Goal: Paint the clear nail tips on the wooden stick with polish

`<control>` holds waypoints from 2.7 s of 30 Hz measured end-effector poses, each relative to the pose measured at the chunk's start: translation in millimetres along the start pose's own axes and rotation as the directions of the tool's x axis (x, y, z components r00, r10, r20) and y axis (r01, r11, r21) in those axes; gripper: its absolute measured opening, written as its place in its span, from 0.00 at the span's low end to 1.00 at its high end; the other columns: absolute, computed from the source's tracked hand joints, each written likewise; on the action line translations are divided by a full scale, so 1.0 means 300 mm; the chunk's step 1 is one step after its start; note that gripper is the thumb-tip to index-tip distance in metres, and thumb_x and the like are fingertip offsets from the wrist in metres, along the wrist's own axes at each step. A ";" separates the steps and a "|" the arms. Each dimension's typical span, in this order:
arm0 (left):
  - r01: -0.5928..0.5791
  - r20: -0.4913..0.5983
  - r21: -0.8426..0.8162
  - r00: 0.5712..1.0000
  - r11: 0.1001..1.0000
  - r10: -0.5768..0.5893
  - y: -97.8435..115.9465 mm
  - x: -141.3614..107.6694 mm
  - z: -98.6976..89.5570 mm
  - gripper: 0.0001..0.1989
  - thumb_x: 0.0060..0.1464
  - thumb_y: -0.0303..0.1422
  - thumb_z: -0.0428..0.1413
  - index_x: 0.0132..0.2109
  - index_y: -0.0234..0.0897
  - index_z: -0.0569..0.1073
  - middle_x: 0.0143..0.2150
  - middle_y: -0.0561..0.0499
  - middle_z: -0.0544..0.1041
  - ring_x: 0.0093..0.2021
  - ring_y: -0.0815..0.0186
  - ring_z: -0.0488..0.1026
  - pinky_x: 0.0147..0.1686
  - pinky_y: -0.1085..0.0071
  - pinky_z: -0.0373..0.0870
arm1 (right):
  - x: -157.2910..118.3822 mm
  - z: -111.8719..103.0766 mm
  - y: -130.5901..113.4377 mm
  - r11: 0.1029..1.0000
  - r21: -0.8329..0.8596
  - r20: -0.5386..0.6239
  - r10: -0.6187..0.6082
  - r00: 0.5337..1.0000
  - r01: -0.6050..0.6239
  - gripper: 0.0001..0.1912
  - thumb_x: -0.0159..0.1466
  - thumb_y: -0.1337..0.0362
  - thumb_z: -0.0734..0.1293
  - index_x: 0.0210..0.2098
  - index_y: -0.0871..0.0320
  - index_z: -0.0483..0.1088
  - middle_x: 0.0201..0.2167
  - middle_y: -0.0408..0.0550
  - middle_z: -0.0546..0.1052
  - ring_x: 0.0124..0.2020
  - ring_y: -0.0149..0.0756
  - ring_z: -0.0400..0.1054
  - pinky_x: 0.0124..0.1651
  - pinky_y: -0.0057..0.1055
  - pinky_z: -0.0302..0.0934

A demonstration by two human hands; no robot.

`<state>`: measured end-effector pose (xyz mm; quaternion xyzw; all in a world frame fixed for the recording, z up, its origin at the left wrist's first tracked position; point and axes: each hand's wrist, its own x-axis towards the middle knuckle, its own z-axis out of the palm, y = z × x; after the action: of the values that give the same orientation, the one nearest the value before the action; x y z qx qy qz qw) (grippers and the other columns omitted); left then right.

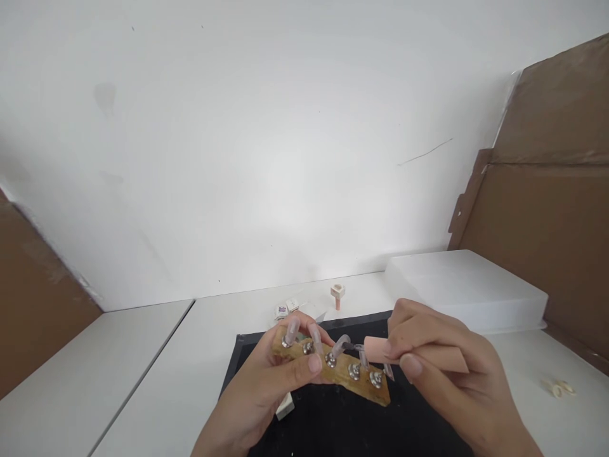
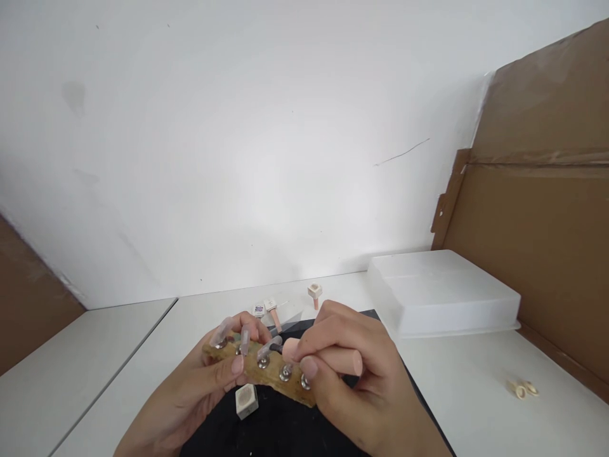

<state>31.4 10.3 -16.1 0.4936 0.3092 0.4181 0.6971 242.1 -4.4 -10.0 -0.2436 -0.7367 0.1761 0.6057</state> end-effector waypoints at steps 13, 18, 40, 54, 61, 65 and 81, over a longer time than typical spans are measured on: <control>0.005 -0.129 -0.063 0.992 0.998 -0.013 0.006 -0.018 0.037 0.17 0.46 0.41 0.68 0.37 0.39 0.73 0.32 0.55 0.74 0.35 0.69 0.74 0.36 0.73 0.73 | 0.012 0.001 -0.024 0.998 -0.012 -0.027 0.060 0.998 -0.060 0.04 0.62 0.61 0.70 0.31 0.53 0.75 0.19 0.43 0.72 0.21 0.36 0.64 0.23 0.33 0.60; 0.004 -0.149 -0.089 0.989 0.996 -0.018 -0.004 -0.013 0.028 0.17 0.49 0.40 0.67 0.43 0.39 0.73 0.32 0.55 0.75 0.36 0.66 0.75 0.38 0.70 0.72 | 0.007 -0.005 -0.019 0.998 -0.022 -0.021 0.065 0.998 -0.066 0.04 0.62 0.63 0.70 0.30 0.54 0.74 0.19 0.42 0.72 0.21 0.36 0.63 0.23 0.32 0.59; 0.055 -0.086 -0.072 0.994 0.996 -0.061 -0.022 0.013 -0.016 0.23 0.49 0.43 0.66 0.49 0.39 0.72 0.35 0.52 0.73 0.36 0.65 0.75 0.36 0.68 0.74 | 0.006 -0.007 -0.021 0.999 0.032 0.040 0.020 0.999 -0.022 0.09 0.62 0.74 0.65 0.29 0.53 0.70 0.20 0.38 0.72 0.22 0.30 0.61 0.26 0.29 0.53; 0.058 -0.077 -0.026 0.995 0.998 -0.059 -0.031 0.022 -0.013 0.26 0.46 0.46 0.67 0.48 0.38 0.72 0.33 0.51 0.74 0.34 0.64 0.75 0.32 0.69 0.74 | 0.008 -0.007 -0.024 0.999 0.042 0.053 0.031 0.998 -0.034 0.08 0.63 0.72 0.65 0.30 0.53 0.71 0.20 0.38 0.72 0.22 0.30 0.62 0.24 0.29 0.50; 0.051 -0.083 0.000 0.995 0.999 -0.051 -0.018 0.016 0.004 0.25 0.45 0.46 0.67 0.47 0.39 0.73 0.36 0.52 0.70 0.33 0.67 0.72 0.32 0.69 0.74 | 0.021 -0.001 -0.026 0.998 0.054 0.055 0.026 0.998 -0.029 0.08 0.62 0.72 0.65 0.31 0.53 0.71 0.20 0.37 0.70 0.21 0.28 0.61 0.24 0.26 0.53; 0.059 -0.076 0.012 0.995 0.998 -0.058 -0.008 0.010 0.016 0.23 0.48 0.46 0.65 0.47 0.40 0.73 0.36 0.53 0.69 0.34 0.67 0.72 0.34 0.68 0.74 | 0.032 0.004 -0.035 0.999 0.051 0.064 0.007 0.998 -0.011 0.08 0.63 0.72 0.65 0.30 0.53 0.70 0.19 0.37 0.67 0.20 0.27 0.60 0.23 0.26 0.52; 0.060 -0.031 0.031 0.998 0.998 -0.059 -0.027 0.024 0.001 0.27 0.47 0.48 0.65 0.49 0.39 0.70 0.36 0.52 0.69 0.35 0.66 0.71 0.33 0.69 0.73 | 0.018 -0.004 -0.031 0.996 0.071 0.089 0.045 0.995 -0.052 0.07 0.64 0.71 0.65 0.32 0.53 0.71 0.20 0.36 0.65 0.22 0.27 0.60 0.25 0.26 0.52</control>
<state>37.3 15.3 -23.9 0.4890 0.3408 0.3994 0.6966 241.2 -8.9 -0.2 -0.2311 -0.7494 0.2283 0.5770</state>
